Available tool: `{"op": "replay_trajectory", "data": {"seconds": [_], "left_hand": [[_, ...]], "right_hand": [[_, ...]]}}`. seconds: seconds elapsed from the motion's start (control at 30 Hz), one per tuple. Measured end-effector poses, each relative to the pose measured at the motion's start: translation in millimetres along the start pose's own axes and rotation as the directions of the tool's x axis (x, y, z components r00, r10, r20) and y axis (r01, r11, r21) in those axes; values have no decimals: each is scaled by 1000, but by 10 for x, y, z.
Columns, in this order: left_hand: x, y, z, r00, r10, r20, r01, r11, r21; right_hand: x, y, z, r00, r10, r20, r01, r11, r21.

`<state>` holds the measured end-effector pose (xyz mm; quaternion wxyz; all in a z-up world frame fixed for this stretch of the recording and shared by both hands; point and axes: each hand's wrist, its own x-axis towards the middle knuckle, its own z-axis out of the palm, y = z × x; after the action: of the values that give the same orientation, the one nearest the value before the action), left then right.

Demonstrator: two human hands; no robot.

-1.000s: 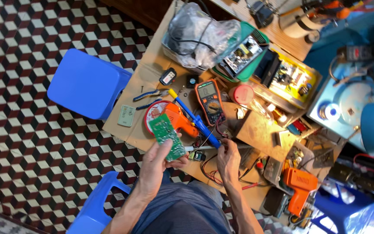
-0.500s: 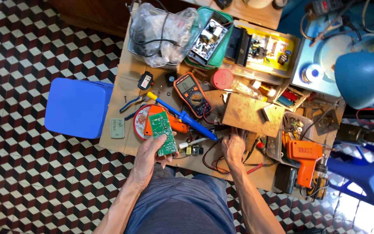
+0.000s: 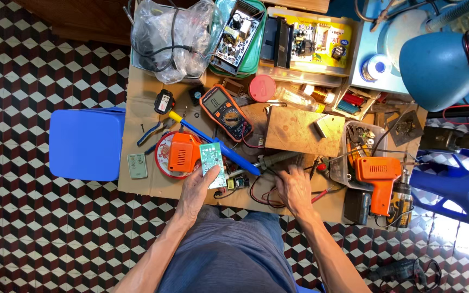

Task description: The person works on a small green circuit board at a cluttered electronics workbench. They use a heat gun, a magnifying glass, and a multimeter to inspect and test the board, handling wires and components throughout the process.

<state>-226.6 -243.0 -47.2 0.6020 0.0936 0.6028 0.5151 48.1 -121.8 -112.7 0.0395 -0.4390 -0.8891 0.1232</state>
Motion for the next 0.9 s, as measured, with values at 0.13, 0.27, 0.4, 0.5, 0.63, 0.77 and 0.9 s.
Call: {"op": "replay_trajectory", "data": {"seconds": [0.13,0.27,0.4,0.5,0.63,0.77,0.9], "left_hand": [[4,68,71,1000,-21,2,21,1000,-20],[-31,141,107,998,-54,10,55,995,-85],[-74,143,64,996,-83,-26,81,996,-46],[-59,201,107,992,-128,1,127,983,-135],[-128,398,275,989,-99,110,121,970,-211],[-226,716,502,974,-33,223,72,983,-168],[-128,987,746,964,11,265,37,984,-176]], "right_hand": [[202,-34,79,980,196,32,-199,974,107],[182,6,139,902,396,-173,-333,892,306],[-531,233,233,650,752,-109,-602,598,530],[-1112,560,363,392,919,43,-709,272,651],[-1468,966,664,280,958,69,-816,199,542],[-1245,1184,964,219,960,175,-878,116,464],[-1048,1033,1015,254,961,105,-898,194,396]]}}
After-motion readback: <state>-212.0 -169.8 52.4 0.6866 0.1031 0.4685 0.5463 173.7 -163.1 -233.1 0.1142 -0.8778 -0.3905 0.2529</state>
